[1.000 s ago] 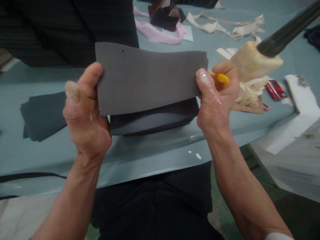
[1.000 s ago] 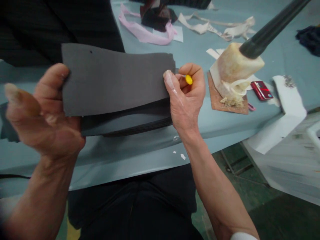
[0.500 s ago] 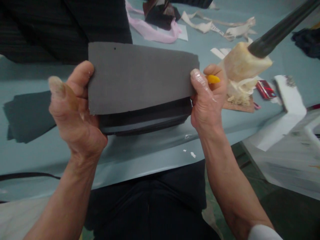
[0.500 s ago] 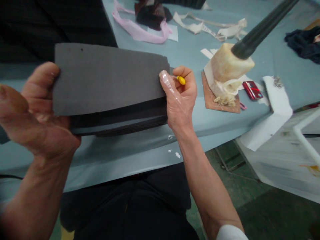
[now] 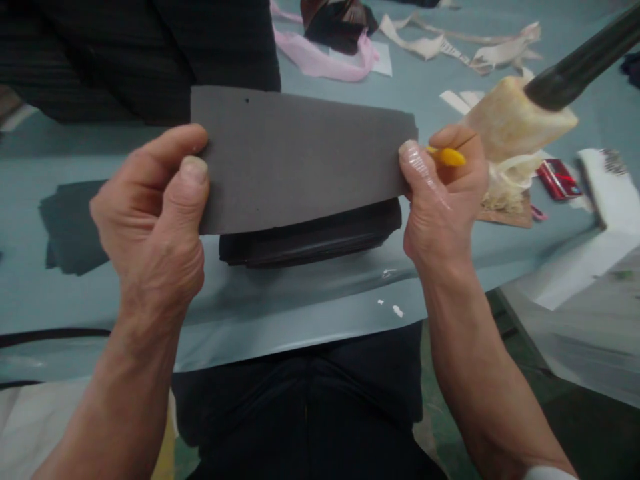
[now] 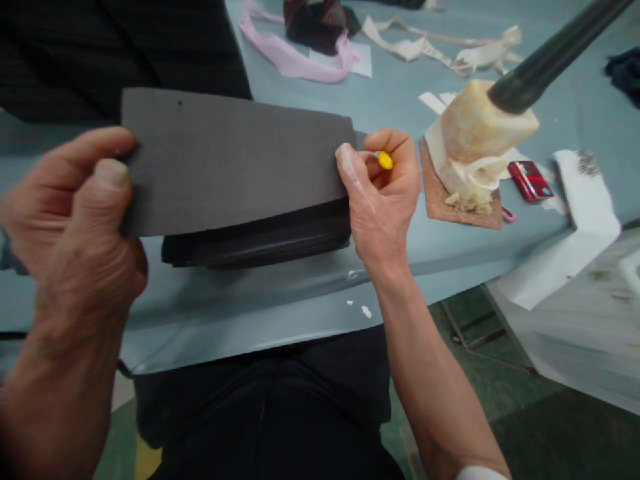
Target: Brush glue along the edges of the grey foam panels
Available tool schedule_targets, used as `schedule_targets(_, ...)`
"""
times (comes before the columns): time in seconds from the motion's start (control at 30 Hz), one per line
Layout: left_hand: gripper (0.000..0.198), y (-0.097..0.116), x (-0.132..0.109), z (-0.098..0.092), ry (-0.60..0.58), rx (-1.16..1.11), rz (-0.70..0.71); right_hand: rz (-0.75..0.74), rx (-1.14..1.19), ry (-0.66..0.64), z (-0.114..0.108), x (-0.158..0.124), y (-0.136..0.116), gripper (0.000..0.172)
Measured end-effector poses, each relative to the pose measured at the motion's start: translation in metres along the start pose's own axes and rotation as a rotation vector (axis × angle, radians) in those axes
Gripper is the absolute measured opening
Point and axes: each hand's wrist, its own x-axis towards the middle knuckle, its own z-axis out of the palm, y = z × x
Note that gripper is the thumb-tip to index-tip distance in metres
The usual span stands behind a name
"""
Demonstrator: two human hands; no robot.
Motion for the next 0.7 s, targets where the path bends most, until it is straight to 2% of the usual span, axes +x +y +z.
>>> schedule_targets(0.1,0.024,-0.001,0.002,-0.012,-0.051,0.057,-0.04,-0.039,0.042,-0.006,0.003,-0.003,-0.014,0.031)
schedule_targets(0.23,0.023,-0.003,0.003,-0.02,-0.088,0.099,-0.05,-0.011,0.038,-0.02,0.005,-0.009,-0.024,0.031)
schedule_targets(0.37,0.025,-0.003,0.002,-0.021,-0.157,0.144,-0.099,0.012,-0.005,-0.058,0.0,-0.009,-0.021,0.032)
schedule_targets(0.7,0.021,0.003,-0.003,-0.021,-0.209,0.185,-0.154,0.012,-0.044,-0.022,-0.004,-0.014,-0.027,0.028)
